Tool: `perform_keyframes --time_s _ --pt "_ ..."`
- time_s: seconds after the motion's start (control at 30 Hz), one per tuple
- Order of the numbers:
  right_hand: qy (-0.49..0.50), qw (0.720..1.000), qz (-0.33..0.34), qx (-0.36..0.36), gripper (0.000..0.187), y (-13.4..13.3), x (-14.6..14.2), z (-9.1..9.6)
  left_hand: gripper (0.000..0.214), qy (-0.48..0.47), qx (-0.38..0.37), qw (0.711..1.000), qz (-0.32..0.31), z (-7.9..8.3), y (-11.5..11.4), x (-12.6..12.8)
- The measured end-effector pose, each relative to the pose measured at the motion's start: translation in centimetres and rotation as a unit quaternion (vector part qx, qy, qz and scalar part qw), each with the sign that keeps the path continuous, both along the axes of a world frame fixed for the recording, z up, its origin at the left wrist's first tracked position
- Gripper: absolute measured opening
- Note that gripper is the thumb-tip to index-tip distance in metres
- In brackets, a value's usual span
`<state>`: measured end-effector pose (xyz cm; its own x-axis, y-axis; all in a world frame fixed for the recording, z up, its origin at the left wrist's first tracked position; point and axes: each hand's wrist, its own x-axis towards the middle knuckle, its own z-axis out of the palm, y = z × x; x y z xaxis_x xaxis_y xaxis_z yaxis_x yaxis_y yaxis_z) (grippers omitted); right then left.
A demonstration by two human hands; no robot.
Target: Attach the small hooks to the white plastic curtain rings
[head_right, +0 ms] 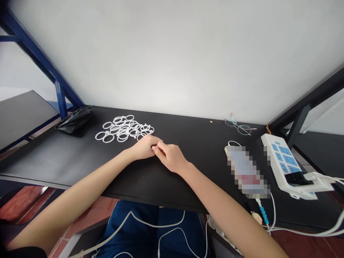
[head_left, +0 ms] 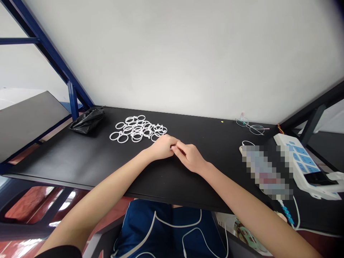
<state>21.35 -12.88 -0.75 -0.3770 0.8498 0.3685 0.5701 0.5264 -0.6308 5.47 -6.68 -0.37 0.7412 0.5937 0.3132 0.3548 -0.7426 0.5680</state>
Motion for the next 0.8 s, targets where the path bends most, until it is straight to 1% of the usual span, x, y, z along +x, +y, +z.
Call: perform_keyframes --time_s 0.13,0.23,0.4,0.5,0.63,0.8 --pt "0.018 0.999 -0.031 0.007 0.033 0.2 0.0 -0.2 0.015 0.031 0.037 0.998 0.036 0.3 -0.3 0.1" --pt "0.04 0.997 -0.063 0.023 0.034 0.3 0.0 -0.5 0.008 0.048 0.063 0.995 0.057 0.4 -0.6 0.2" --pt "0.091 0.982 -0.128 0.102 0.039 0.5 0.2 -0.8 0.005 0.081 0.074 0.993 0.036 0.3 -0.8 0.5" --pt "0.095 0.973 -0.164 0.133 0.04 0.6 0.4 -0.8 0.005 0.113 0.078 0.99 0.036 0.1 -0.9 0.6" --pt "0.092 0.969 -0.187 0.134 0.039 1.1 1.0 -0.7 0.007 0.145 0.106 0.983 0.048 0.0 -0.9 0.9" --pt "0.113 0.964 -0.206 0.121 0.036 1.5 1.4 -0.4 0.01 0.177 0.134 0.974 0.035 0.1 -0.9 1.0"
